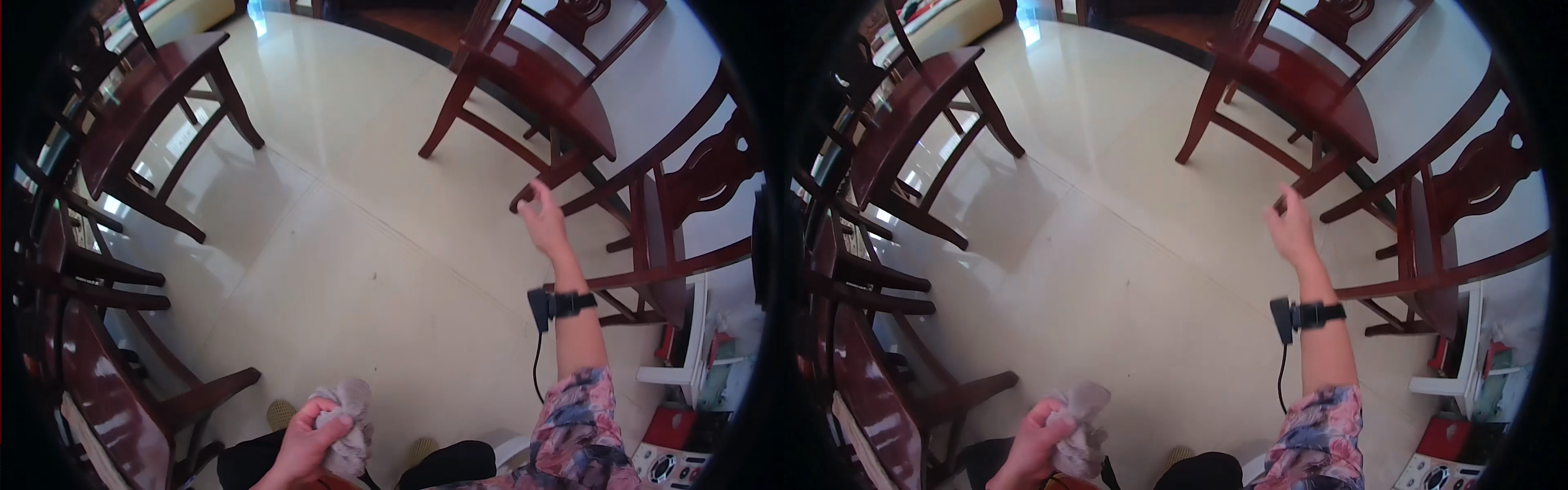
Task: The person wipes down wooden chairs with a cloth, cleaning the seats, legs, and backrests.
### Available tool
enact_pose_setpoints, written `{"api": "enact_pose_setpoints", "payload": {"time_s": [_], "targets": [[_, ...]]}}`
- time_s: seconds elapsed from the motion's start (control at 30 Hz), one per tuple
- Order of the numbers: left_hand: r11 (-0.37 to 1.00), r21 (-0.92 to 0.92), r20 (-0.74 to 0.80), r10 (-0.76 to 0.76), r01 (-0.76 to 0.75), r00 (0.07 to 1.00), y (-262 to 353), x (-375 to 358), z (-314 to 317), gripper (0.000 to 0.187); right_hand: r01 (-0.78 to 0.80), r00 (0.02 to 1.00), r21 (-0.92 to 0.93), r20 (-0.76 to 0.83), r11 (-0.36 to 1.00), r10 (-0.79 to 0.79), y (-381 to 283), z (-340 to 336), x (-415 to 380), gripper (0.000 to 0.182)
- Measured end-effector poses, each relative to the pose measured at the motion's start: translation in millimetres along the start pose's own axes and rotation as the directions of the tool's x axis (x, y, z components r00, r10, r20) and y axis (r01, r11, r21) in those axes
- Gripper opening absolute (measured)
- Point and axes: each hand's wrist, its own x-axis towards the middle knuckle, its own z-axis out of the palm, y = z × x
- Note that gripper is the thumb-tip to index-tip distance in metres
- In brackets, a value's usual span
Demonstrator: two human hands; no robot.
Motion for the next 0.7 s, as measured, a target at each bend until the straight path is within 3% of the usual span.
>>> {"api": "enact_pose_setpoints", "payload": {"time_s": [0.03,0.07,0.13,0.2,0.27,0.33,0.37,0.43,0.47,0.53,0.7], "targets": [[0.999,0.001,0.016,-0.045,0.045,0.999,1.0,-2.6,-1.9,0.011,-0.167,0.980,0.089,0.123,0.982,0.156,-9.5,-0.2,-23.1,0.048],[0.996,0.002,0.035,-0.092,0.092,0.995,1.0,-5.0,-3.3,0.011,-0.185,0.975,0.067,0.138,0.980,0.175,-13.4,-4.3,-44.0,0.048],[0.994,-0.005,0.026,-0.107,0.107,0.994,4.6,-14.9,-6.4,0.014,-0.546,0.835,0.400,0.331,0.736,0.439,-20.5,-6.8,-80.4,0.041],[0.993,-0.001,0.016,-0.114,0.114,0.993,4.7,-28.4,-10.6,0.016,-0.612,0.785,0.396,0.409,0.685,0.465,-36.7,-19.2,-105.9,0.038],[0.999,0.043,0.143,0.000,-0.006,0.990,1.9,-42.9,-16.4,0.014,-0.669,0.736,0.396,0.475,0.629,0.483,-56.4,-31.1,-128.3,0.035],[1.000,0.025,0.145,0.014,-0.018,0.989,-3.3,-58.0,-15.0,0.018,-0.653,0.711,0.404,0.618,0.640,0.336,-79.8,-32.3,-150.7,0.031],[0.999,0.000,0.149,0.046,-0.047,0.988,-6.9,-65.9,-15.8,0.021,-0.658,0.708,0.408,0.621,0.633,0.335,-93.2,-29.9,-162.2,0.031],[0.995,-0.013,0.169,0.102,-0.102,0.980,-23.5,-84.2,-23.9,0.032,-0.579,0.607,0.386,0.792,0.718,0.064,-120.5,-27.9,-186.9,0.032],[0.993,-0.010,0.156,0.115,-0.115,0.981,-32.1,-93.6,-27.6,0.032,-0.574,0.607,0.398,0.794,0.716,0.046,-133.6,-31.2,-198.0,0.032],[0.970,0.078,0.375,0.186,-0.231,0.908,-42.9,-112.8,-33.3,0.020,-0.343,0.562,0.375,0.816,0.861,-0.132,-159.7,-45.2,-221.0,0.032],[0.974,-0.003,0.445,0.204,-0.226,0.872,-86.2,-130.4,-52.2,0.022,-0.115,0.693,0.352,0.698,0.929,-0.178,-201.5,-113.6,-278.2,0.032]]}}
